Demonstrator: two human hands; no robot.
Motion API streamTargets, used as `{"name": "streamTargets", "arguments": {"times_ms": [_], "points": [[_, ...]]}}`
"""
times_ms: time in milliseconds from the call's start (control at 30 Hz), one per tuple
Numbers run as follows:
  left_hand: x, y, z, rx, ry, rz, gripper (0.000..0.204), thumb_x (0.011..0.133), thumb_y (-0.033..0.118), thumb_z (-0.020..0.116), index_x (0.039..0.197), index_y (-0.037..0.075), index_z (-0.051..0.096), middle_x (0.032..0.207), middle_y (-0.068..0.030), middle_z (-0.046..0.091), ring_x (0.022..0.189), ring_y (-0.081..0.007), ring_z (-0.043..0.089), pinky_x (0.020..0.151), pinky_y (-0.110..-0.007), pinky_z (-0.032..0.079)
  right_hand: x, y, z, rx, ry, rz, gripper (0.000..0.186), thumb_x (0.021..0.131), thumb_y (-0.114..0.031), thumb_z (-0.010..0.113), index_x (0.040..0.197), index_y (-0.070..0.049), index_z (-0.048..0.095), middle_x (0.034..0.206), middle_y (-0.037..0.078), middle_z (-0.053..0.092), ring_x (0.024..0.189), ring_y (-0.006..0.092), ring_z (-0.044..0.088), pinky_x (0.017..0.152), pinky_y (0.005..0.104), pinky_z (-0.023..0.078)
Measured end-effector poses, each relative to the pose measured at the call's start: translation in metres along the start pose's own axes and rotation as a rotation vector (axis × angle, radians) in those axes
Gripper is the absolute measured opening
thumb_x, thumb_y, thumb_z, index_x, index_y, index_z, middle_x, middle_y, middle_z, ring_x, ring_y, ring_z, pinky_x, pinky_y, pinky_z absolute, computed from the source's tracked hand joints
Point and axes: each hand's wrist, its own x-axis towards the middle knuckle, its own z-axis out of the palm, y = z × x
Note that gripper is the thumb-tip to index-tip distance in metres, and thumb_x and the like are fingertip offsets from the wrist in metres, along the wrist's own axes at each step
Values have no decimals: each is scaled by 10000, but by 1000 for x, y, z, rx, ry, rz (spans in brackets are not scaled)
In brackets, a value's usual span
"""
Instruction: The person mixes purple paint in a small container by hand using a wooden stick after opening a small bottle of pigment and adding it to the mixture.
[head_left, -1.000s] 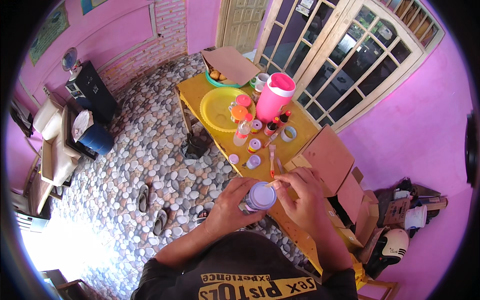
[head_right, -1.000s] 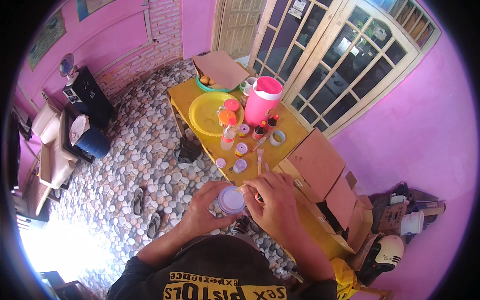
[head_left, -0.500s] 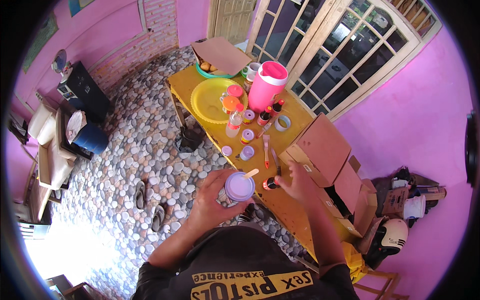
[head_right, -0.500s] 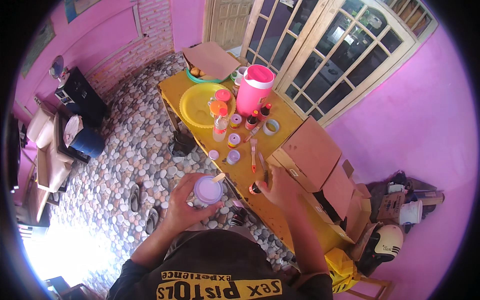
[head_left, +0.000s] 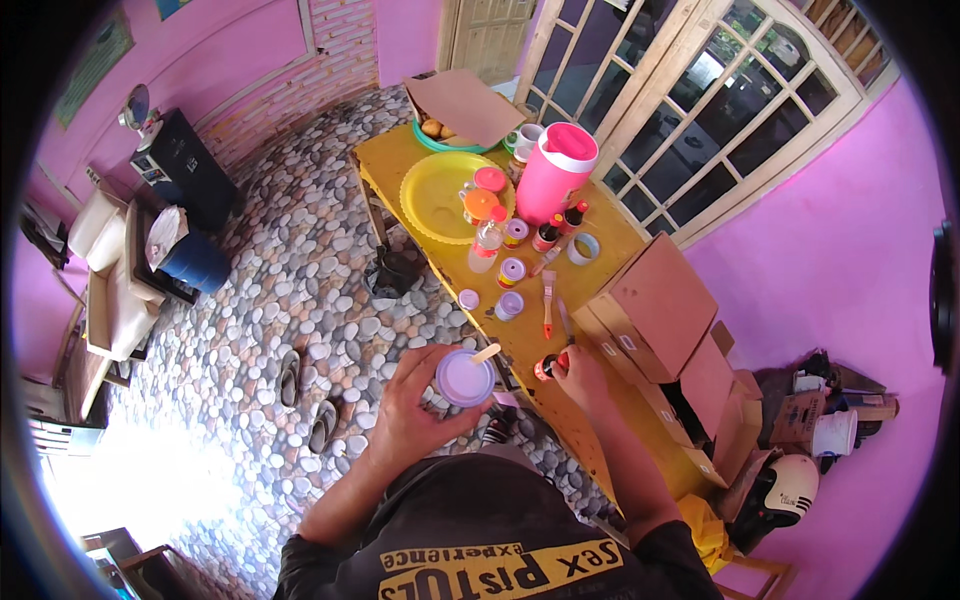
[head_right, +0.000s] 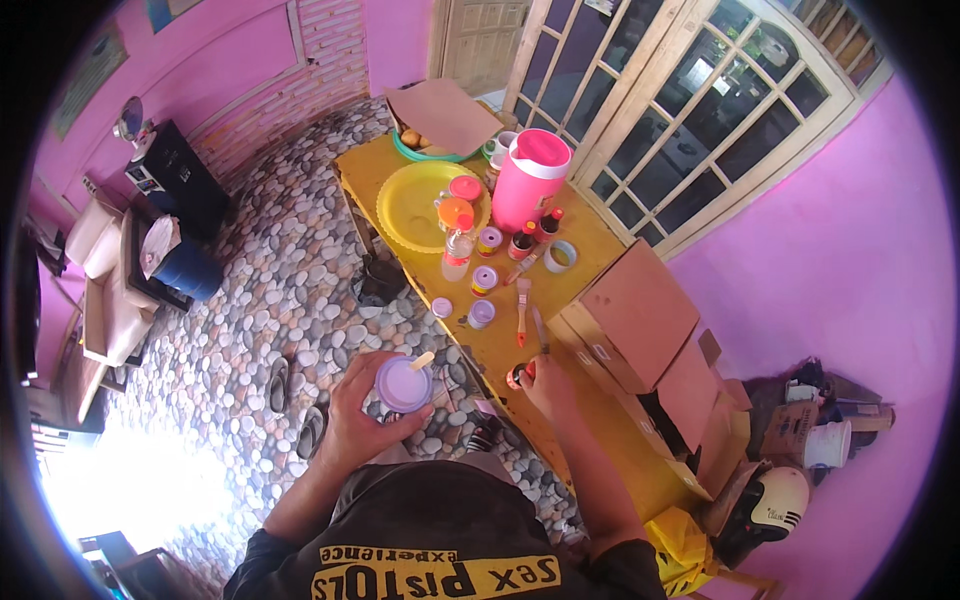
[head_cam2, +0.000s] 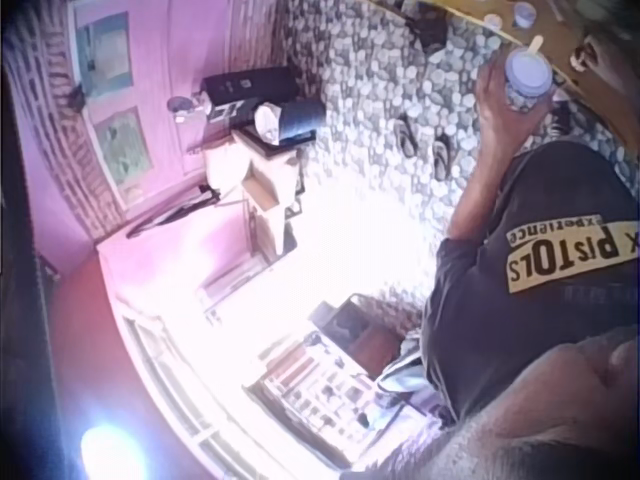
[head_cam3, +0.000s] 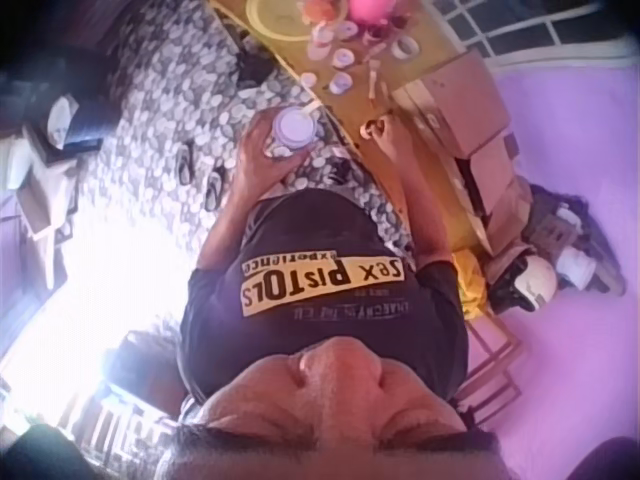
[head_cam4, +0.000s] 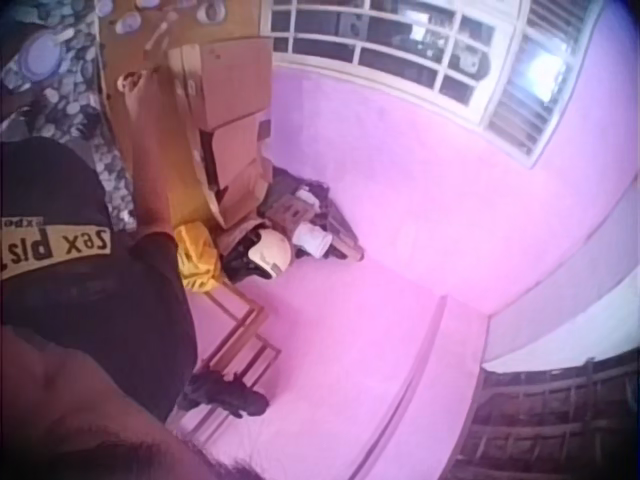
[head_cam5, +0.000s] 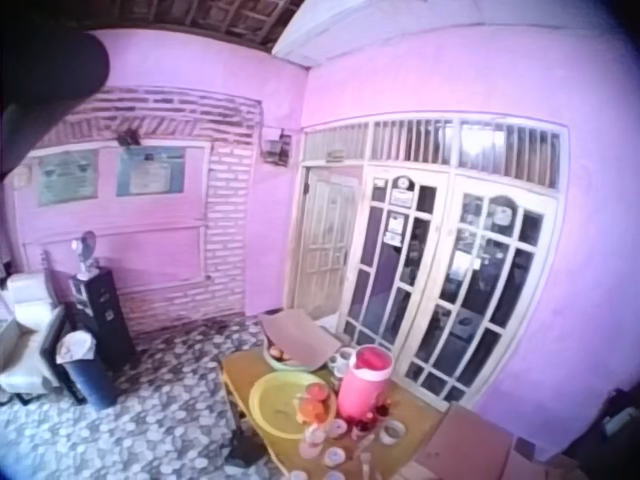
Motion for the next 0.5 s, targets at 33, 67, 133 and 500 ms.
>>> {"name": "streamTargets", "arguments": {"times_ms": [33,67,133,500], "points": [[0,1,0,-2,11,-11,604,709,199,941,1219,-7,692,1200,-184,686,1081,-342,707,934,-421,573,5,-1,1,-1,-3,-3,296,876,-261,777,1015,-43,633,952,175,665,892,393,680,778,497,544],[0,1,0,-3,22,-22,600,701,207,944,1198,-16,694,1170,-179,698,1060,-331,712,935,-417,566,13,-2,2,10,-20,-2,304,876,-267,780,1014,-41,632,951,178,667,896,393,681,780,493,546],[-4,-2,-2,6,38,-27,602,701,212,945,1200,-13,695,1169,-177,699,1060,-332,712,937,-417,566,30,-4,6,19,-38,-3,312,875,-273,783,1013,-38,631,951,181,669,899,393,681,782,489,548],[-11,-6,-6,63,63,-56,615,718,230,947,1221,-2,680,1210,-182,670,1104,-350,680,943,-424,557,114,-25,21,-7,91,47,372,886,-366,785,1003,-43,642,941,183,700,901,389,696,799,485,562]]}}
